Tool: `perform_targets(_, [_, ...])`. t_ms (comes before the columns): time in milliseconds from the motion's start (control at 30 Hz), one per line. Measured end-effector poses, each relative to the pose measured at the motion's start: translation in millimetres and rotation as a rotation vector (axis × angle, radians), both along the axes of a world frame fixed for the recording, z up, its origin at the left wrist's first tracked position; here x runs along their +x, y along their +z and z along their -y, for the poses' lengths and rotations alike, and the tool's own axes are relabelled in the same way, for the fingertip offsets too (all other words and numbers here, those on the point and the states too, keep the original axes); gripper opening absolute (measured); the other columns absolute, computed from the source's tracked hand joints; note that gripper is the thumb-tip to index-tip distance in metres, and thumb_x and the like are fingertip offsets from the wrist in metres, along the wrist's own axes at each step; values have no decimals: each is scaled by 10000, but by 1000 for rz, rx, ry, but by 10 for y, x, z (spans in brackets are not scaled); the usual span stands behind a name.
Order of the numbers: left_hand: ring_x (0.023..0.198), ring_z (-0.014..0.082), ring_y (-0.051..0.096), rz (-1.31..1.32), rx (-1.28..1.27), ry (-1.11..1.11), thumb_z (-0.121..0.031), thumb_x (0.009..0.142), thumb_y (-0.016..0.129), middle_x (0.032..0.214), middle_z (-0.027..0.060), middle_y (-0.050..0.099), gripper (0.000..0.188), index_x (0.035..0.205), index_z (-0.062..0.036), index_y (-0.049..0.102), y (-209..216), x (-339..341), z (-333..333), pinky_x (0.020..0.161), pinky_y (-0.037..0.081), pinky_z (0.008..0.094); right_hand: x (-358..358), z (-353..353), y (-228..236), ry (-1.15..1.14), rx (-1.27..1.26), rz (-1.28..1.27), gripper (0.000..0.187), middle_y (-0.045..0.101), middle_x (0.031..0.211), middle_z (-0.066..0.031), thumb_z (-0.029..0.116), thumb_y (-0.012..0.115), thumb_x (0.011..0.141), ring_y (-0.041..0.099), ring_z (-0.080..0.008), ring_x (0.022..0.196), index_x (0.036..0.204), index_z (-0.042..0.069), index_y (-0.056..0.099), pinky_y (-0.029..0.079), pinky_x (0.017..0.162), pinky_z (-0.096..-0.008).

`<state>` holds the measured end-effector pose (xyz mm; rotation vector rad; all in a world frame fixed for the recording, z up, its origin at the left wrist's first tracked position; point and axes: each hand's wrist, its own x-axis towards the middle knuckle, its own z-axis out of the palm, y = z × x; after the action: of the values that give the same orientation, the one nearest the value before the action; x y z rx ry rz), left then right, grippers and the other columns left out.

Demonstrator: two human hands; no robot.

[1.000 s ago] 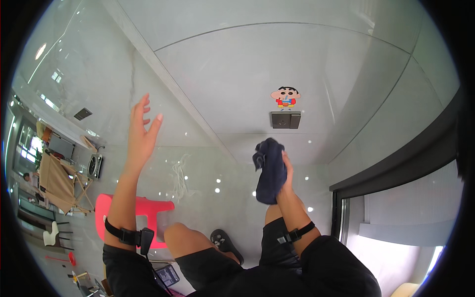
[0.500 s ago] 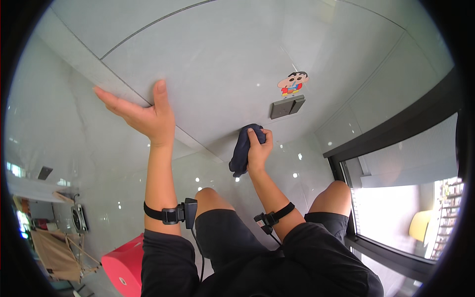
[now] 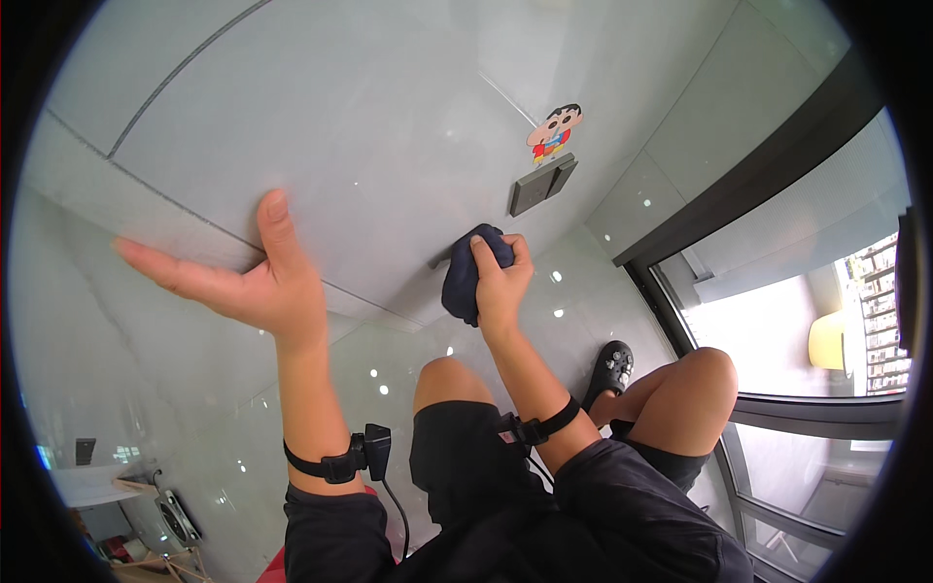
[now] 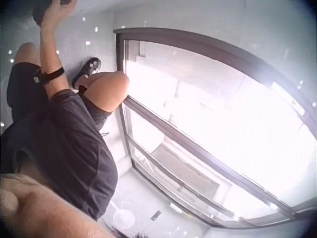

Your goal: Clean white tiled walls and then organize items into a bucket and bag.

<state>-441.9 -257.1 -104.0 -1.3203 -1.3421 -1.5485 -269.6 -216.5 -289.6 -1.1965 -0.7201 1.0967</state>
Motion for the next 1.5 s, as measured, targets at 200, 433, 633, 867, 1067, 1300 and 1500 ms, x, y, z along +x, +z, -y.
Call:
perform_targets(200, [1548, 361, 103, 20, -10, 4, -287, 918, 765, 1654, 258, 83, 1031, 1576, 72, 56, 14, 82, -21, 1251, 117, 478, 101, -67, -146, -24, -25, 85, 284, 585, 760, -54, 175, 779, 836, 512, -140, 738, 871, 6, 553, 476, 700, -321])
perform_targets(433, [1549, 362, 91, 3, 18, -53, -305, 929, 752, 1655, 261, 70, 1027, 1578, 67, 49, 22, 119, -75, 1252, 102, 482, 144, -101, -390, -149, 64, 255, 293, 564, 723, -28, 170, 778, 837, 491, -119, 701, 824, 7, 535, 453, 649, -322])
perform_targets(633, [1547, 367, 93, -31, -11, 31, -300, 933, 748, 1652, 263, 71, 1023, 1577, 68, 44, -1, 35, -25, 1251, 97, 486, 0, -12, -55, -47, 83, 153, 287, 597, 745, -95, 169, 759, 844, 527, -179, 713, 865, -12, 536, 487, 697, -356])
perform_targets(867, [1545, 370, 93, -23, -62, 107, -298, 937, 744, 1649, 266, 73, 1016, 1575, 69, 44, -3, 55, 5, 1250, 103, 487, -16, 36, 7, -57, 134, 242, 293, 607, 739, -128, 177, 765, 839, 538, -203, 711, 882, -13, 546, 486, 708, -358])
perform_targets(1067, [1543, 383, 95, 6, -46, 85, -304, 942, 737, 1645, 277, 74, 1011, 1572, 75, 44, -8, 128, -11, 1250, 112, 486, 103, -41, -371, -40, -93, 187, 308, 643, 770, -174, 194, 761, 847, 582, -247, 721, 898, -27, 552, 502, 723, -408])
perform_targets(1300, [1544, 378, 94, 12, -58, 119, -338, 952, 721, 1644, 279, 70, 1009, 1570, 78, 41, 20, 150, -41, 1252, 120, 483, 105, -94, -419, -72, -4, 183, 299, 628, 745, -162, 179, 776, 824, 579, -234, 708, 874, -17, 557, 497, 720, -381])
perform_targets(1500, [1546, 367, 93, 10, -67, 161, -340, 949, 724, 1651, 262, 72, 1019, 1575, 72, 34, 12, 113, -4, 1254, 115, 468, 11, 19, 0, -10, 103, 208, 295, 621, 777, -167, 178, 754, 845, 582, -255, 756, 875, -15, 534, 496, 750, -395])
